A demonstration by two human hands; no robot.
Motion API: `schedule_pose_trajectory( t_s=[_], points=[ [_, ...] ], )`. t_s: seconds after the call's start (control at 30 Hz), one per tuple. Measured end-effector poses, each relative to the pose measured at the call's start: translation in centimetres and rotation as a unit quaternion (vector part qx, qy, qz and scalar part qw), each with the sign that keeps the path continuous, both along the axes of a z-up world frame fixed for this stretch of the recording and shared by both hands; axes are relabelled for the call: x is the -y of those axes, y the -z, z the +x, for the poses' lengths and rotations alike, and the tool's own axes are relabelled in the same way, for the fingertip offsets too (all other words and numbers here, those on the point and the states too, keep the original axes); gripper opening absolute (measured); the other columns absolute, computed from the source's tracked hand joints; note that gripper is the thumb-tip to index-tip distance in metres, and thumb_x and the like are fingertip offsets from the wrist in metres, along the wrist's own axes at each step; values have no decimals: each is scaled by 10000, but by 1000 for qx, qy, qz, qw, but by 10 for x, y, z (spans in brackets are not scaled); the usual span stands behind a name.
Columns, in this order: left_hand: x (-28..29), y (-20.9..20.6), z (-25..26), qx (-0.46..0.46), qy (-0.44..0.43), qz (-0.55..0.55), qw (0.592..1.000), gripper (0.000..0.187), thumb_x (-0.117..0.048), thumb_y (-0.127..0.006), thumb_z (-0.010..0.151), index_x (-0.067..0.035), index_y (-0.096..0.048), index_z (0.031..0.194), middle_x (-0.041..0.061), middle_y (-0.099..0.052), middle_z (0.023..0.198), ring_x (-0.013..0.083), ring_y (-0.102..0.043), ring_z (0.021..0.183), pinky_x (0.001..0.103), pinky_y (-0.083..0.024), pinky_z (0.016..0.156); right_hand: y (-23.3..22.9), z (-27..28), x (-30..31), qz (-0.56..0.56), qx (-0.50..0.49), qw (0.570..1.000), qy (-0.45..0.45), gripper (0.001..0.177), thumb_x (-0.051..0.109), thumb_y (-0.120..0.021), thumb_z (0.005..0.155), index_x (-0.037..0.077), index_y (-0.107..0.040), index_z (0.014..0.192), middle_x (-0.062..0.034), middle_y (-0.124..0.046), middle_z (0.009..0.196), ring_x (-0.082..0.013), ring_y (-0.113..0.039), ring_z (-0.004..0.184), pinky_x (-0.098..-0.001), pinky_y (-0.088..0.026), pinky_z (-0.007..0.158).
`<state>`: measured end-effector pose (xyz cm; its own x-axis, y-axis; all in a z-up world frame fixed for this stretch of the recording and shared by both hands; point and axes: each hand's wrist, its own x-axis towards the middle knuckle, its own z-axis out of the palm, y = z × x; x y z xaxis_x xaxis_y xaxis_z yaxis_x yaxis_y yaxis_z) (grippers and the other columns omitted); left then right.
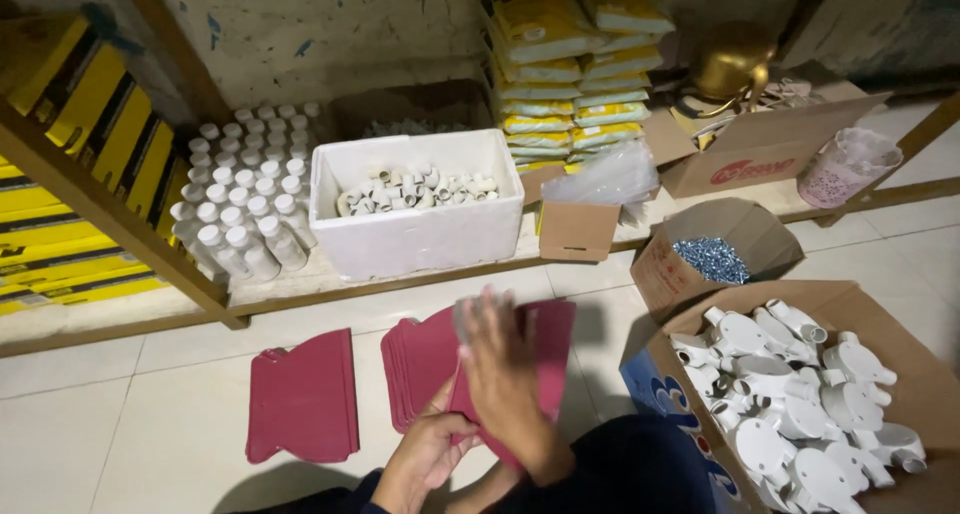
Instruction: The person is cleaning red plastic covers by wiping them with a cloth and then stacking them on the floor.
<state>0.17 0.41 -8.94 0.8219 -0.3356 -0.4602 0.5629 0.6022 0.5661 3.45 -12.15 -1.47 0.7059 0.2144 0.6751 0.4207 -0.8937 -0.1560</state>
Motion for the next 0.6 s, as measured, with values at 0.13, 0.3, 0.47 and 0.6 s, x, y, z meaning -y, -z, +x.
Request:
schedule_pose_trajectory(
  t_s=[0.13,0.3,0.47,0.6],
  points=[
    [-4,-1,-2,-15,-49,-22,998,869,242,-549,766,-187,-565,1522,138,-730,976,279,-658,764,400,-572,741,32,39,29,-106,-80,965,226,676,342,-578,950,187,-365,1573,-140,-381,1622,-392,-382,1448,-496,-331,1187],
    [4,-24,3,-126,-105,66,984,939,-139,-767,783,-230,-345,1617,19,-353,1693,171,-397,1469,397,-542,847,7,18,26,-61,-19,988,143,484,8,-235,1058,-86,-332,1523,-294,-396,1553,-469,-277,1520,-553,-185,1312],
    [5,-58,12,-78,-115,15,990,753,-444,-593,847,-167,-444,1531,14,-413,1569,207,-456,1397,404,-466,1049,8,-18,-18,89,-128,987,-32,571,277,-268,1106,56,-187,1627,-224,-135,1703,-421,-79,1579,-515,-79,1284],
    [-8,-71,16,-64,-145,-13,987,485,-442,-565,948,-242,-651,1381,-23,-684,1338,132,-613,1189,356,-524,873,5,-20,-25,30,-167,983,-75,556,309,-286,1100,122,-274,1624,-200,-194,1694,-438,-129,1558,-582,-106,1239]
  ],
)
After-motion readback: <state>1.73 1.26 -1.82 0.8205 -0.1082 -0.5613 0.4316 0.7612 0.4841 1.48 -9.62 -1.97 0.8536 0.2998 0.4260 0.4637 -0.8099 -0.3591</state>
